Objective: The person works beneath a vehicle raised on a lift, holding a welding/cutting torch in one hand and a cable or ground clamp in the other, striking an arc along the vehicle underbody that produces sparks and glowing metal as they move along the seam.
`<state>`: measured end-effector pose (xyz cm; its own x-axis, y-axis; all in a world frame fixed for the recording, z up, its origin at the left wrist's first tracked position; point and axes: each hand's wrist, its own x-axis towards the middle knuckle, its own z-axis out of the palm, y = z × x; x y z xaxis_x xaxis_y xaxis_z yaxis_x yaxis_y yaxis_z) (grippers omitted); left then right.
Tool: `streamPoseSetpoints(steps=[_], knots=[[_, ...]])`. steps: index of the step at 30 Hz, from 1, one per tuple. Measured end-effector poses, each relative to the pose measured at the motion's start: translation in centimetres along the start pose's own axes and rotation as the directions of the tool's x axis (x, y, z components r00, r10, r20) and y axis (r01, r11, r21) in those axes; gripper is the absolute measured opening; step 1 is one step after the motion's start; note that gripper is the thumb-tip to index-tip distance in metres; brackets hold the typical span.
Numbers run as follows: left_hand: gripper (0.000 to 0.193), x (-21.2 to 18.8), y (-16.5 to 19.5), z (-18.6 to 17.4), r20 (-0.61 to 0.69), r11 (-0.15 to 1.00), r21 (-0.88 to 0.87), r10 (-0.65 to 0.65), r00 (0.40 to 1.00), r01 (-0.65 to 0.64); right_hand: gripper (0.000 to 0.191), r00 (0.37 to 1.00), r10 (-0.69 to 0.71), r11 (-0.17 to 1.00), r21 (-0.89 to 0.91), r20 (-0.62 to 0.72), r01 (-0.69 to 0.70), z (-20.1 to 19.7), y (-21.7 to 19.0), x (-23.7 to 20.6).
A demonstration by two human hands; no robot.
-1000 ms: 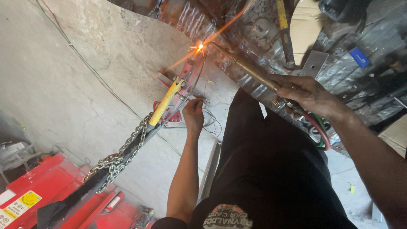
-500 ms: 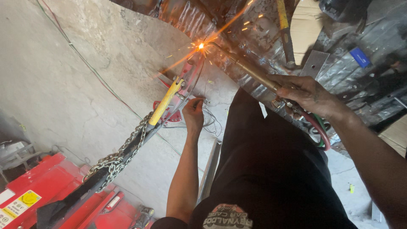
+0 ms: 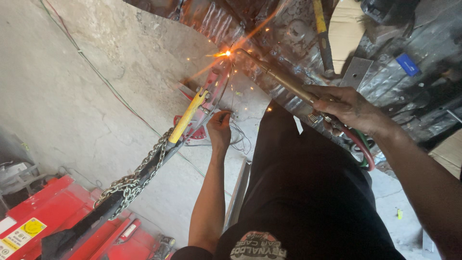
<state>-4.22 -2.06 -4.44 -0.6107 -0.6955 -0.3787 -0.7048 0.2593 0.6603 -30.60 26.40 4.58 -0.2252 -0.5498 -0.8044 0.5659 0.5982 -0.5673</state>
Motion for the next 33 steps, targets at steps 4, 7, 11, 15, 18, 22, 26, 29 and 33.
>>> streamPoseSetpoints(steps=[4,7,11,15,18,22,26,29,33], knots=[[0.013,0.0,-0.2,0.2,0.011,0.998,-0.052,-0.036,0.999,0.036,0.067,1.000,-0.012,0.996,-0.086,-0.026,0.010,-0.1,0.4,0.1],[0.012,0.0,-0.3,0.3,0.013,0.997,-0.060,-0.044,0.999,0.045,0.067,0.999,-0.028,0.997,-0.069,-0.023,0.026,-0.1,0.5,0.1],[0.012,0.0,-0.2,0.2,0.004,0.999,-0.033,0.043,0.999,-0.043,0.069,1.000,0.012,0.999,-0.042,-0.028,-0.013,-0.1,0.6,0.0],[0.013,0.0,0.3,0.1,0.017,0.999,-0.044,0.004,1.000,-0.003,0.070,1.000,-0.005,1.000,-0.031,-0.004,0.005,-0.2,1.0,0.4],[0.014,-0.1,0.6,0.0,0.023,1.000,-0.029,-0.005,1.000,0.006,0.069,0.997,-0.076,0.996,-0.048,0.010,0.077,-0.1,1.3,0.7],[0.014,-0.1,0.5,0.1,0.029,0.998,-0.061,-0.009,1.000,0.011,0.070,0.996,-0.087,0.996,-0.030,0.018,0.088,-0.3,1.4,0.6],[0.014,-0.1,0.2,0.1,0.028,0.999,-0.039,-0.012,1.000,0.013,0.069,0.997,-0.074,0.997,0.038,0.018,0.073,-0.3,1.2,0.2],[0.013,0.0,0.0,0.2,0.026,0.999,-0.038,-0.003,1.000,0.004,0.070,0.998,-0.053,0.997,0.063,0.016,0.052,-0.2,1.1,0.1],[0.013,0.1,0.0,0.3,0.019,0.999,-0.051,-0.018,1.000,0.019,0.070,0.994,-0.107,0.994,-0.020,0.013,0.107,-0.2,1.0,0.4]])
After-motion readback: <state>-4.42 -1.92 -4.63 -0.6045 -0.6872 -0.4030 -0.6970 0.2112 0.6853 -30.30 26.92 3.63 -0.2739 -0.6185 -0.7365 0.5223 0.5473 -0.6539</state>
